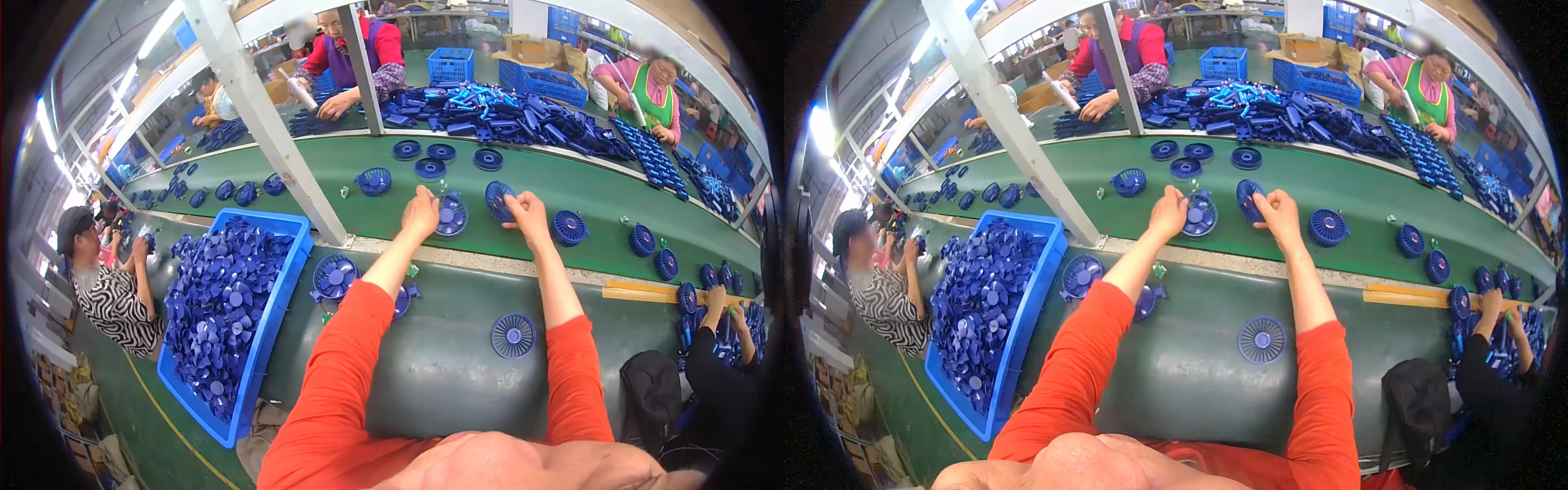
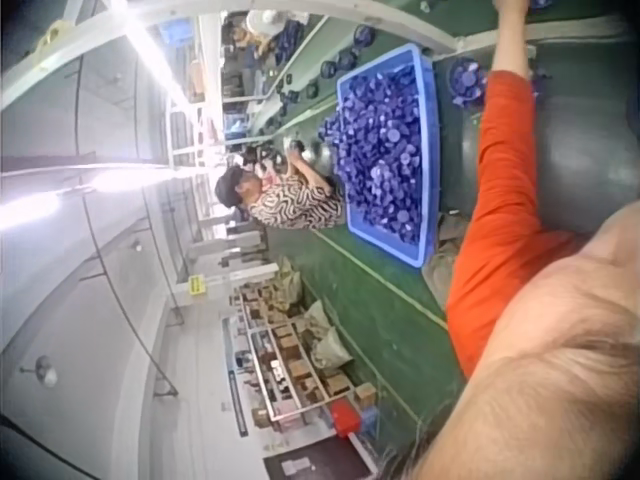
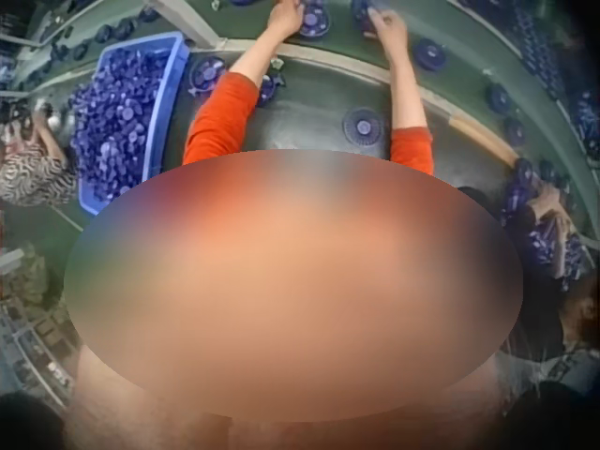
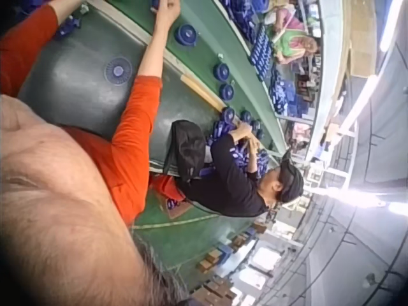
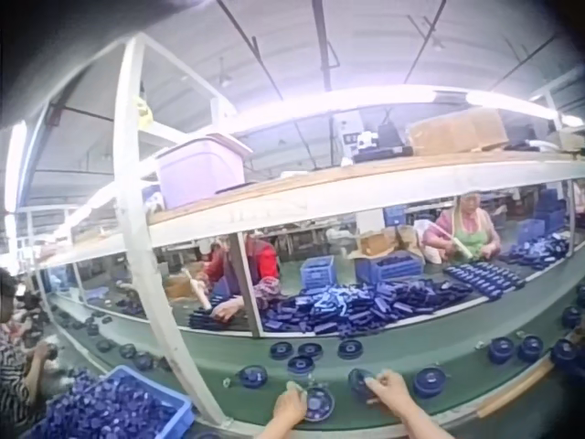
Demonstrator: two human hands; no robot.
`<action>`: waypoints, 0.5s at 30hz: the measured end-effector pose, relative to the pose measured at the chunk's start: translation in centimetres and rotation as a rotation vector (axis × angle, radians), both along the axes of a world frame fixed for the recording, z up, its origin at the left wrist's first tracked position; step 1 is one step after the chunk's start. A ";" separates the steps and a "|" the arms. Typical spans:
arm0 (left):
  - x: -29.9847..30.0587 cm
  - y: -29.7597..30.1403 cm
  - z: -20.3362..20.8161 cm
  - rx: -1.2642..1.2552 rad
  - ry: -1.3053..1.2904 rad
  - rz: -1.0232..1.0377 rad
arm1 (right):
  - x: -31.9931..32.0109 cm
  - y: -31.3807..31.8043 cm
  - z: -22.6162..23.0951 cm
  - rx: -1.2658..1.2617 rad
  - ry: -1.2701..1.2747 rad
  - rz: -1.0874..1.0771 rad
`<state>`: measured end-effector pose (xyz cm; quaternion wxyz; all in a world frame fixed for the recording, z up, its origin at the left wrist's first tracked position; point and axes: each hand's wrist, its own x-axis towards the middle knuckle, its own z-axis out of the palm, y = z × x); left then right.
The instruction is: The person assembles small electric fans along a conveyor line by taking fan grilles and motor housings, pressing the grille pieces together around the components by hand, and setting the assembled fans on the table.
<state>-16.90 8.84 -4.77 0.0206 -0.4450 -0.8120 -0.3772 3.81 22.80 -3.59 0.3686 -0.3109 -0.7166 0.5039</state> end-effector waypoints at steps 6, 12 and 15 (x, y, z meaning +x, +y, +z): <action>6.0 -2.5 -0.2 0.575 -1.028 -0.179 | 2.3 -9.2 4.4 -0.179 0.317 0.179; 11.0 -7.2 2.4 0.730 -1.769 -0.560 | 2.6 -13.2 4.7 0.456 0.057 0.003; 11.1 -8.6 1.2 0.676 -1.795 -0.606 | 2.1 -14.0 4.6 0.798 0.038 -0.041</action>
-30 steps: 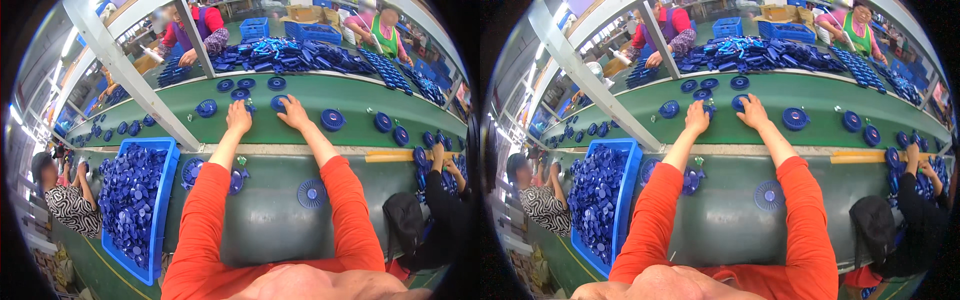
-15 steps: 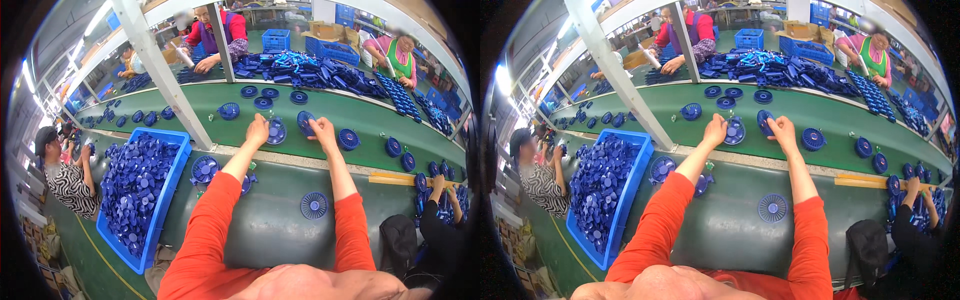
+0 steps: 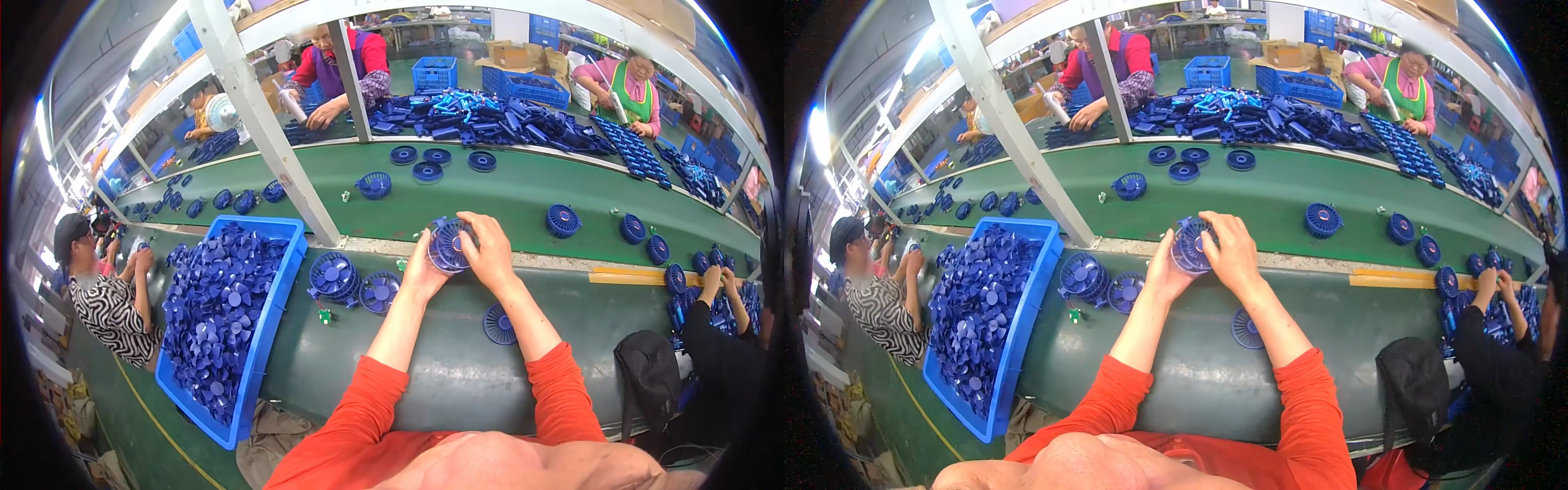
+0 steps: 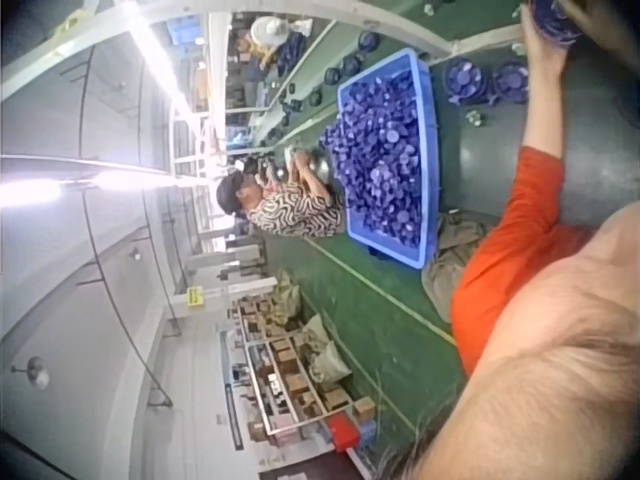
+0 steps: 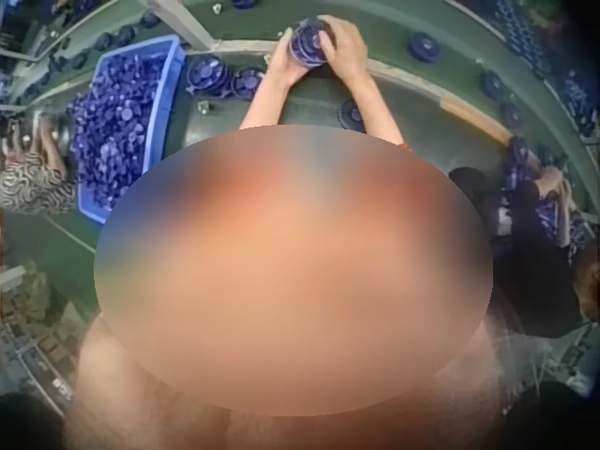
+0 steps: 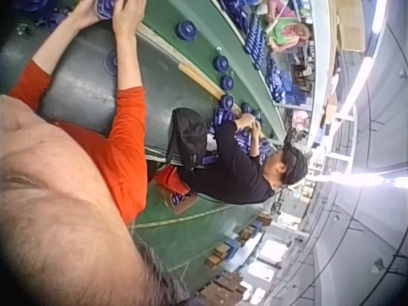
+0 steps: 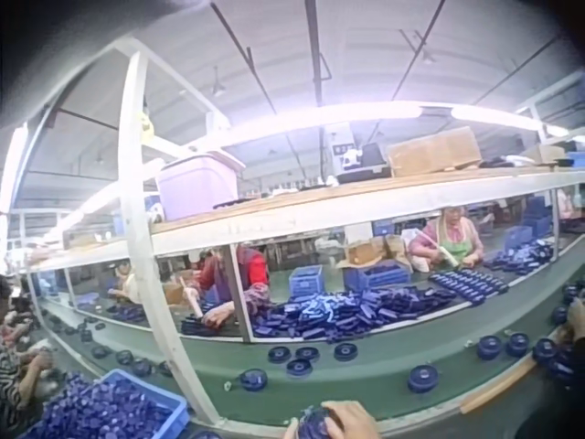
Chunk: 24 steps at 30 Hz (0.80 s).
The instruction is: The person assembles small electric fans along a conveyor line by taking fan grilles and motor housings, pressing the grille pieces together around the components by hand, and setting the assembled fans on the table.
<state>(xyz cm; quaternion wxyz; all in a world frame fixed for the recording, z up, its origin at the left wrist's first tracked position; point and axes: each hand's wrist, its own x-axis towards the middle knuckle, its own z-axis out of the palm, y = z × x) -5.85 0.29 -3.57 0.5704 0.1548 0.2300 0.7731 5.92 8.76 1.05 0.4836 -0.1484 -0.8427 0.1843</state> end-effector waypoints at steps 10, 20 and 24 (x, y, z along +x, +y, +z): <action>0.2 -1.6 2.5 -0.065 -0.035 0.027 | 0.6 -0.3 -0.6 0.006 -0.327 0.282; 3.8 -0.9 2.1 -0.089 0.640 0.791 | -2.0 -2.3 -4.2 -0.564 0.038 0.599; 3.3 -0.8 2.1 -0.053 0.702 0.812 | -1.5 -2.4 -2.4 -0.471 0.016 0.521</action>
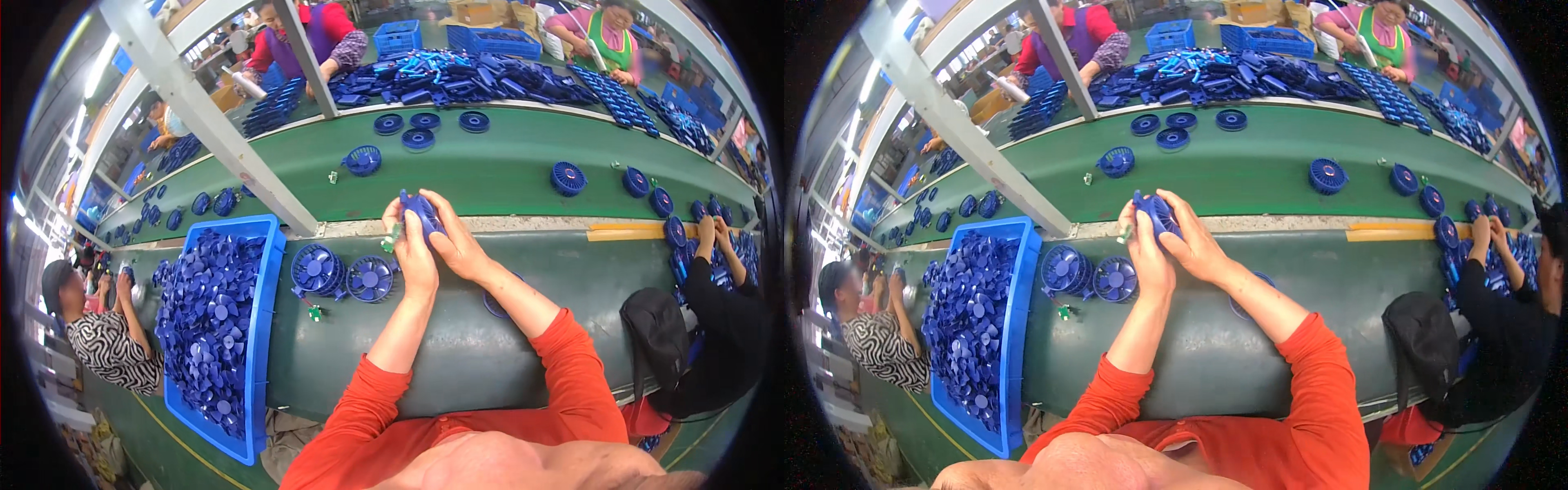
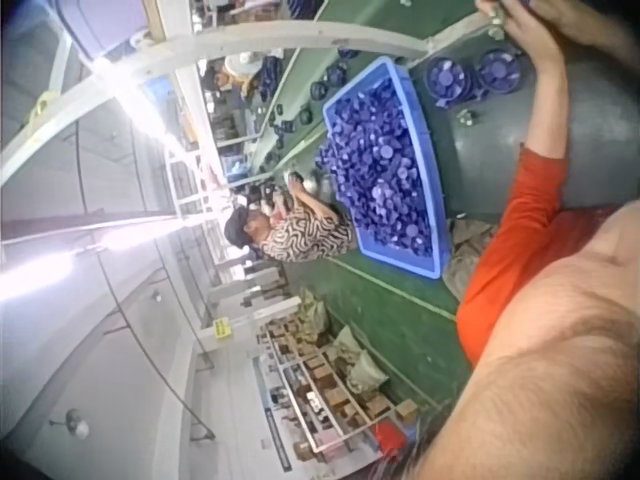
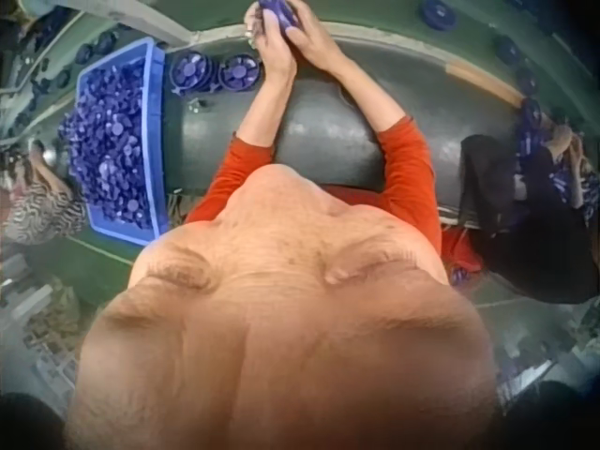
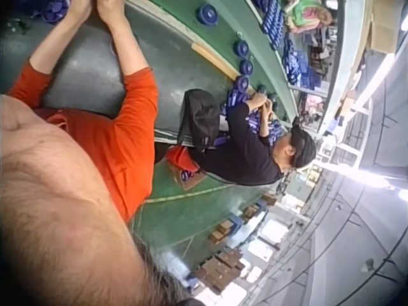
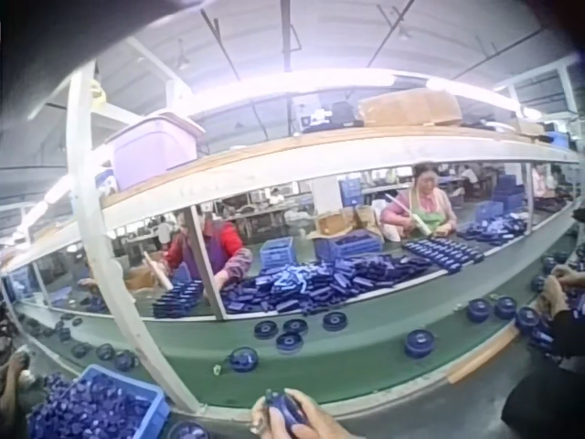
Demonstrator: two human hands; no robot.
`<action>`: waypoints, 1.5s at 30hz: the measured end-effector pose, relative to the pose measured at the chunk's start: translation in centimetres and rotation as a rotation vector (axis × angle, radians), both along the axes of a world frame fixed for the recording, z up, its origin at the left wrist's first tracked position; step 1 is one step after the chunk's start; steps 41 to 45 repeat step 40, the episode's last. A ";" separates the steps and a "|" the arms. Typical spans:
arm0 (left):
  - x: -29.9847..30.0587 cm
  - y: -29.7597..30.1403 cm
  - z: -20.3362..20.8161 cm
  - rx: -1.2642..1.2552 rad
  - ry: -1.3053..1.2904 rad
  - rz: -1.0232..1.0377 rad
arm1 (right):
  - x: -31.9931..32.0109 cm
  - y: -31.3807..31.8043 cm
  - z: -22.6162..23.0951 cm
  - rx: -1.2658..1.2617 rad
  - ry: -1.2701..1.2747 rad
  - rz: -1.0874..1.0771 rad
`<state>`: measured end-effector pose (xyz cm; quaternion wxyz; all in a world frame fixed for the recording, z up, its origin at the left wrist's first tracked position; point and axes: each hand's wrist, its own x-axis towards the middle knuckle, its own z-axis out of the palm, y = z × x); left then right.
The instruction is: The person assembles small electric fans along a conveyor line by taking fan grilles and motor housings, pressing the grille pieces together around the components by hand, and setting the assembled fans on the table.
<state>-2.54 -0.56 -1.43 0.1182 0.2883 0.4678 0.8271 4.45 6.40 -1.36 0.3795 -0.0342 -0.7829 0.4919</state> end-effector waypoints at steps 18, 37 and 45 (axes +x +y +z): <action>1.6 0.3 0.8 -0.089 0.378 0.201 | 0.0 -0.4 0.5 -0.313 0.096 0.108; -15.6 10.2 -3.4 -1.174 1.073 0.255 | 0.5 32.6 -3.6 0.498 -0.814 -0.945; -17.1 9.7 -4.0 -1.151 1.127 0.237 | -3.2 34.5 -3.4 0.333 -0.982 -0.933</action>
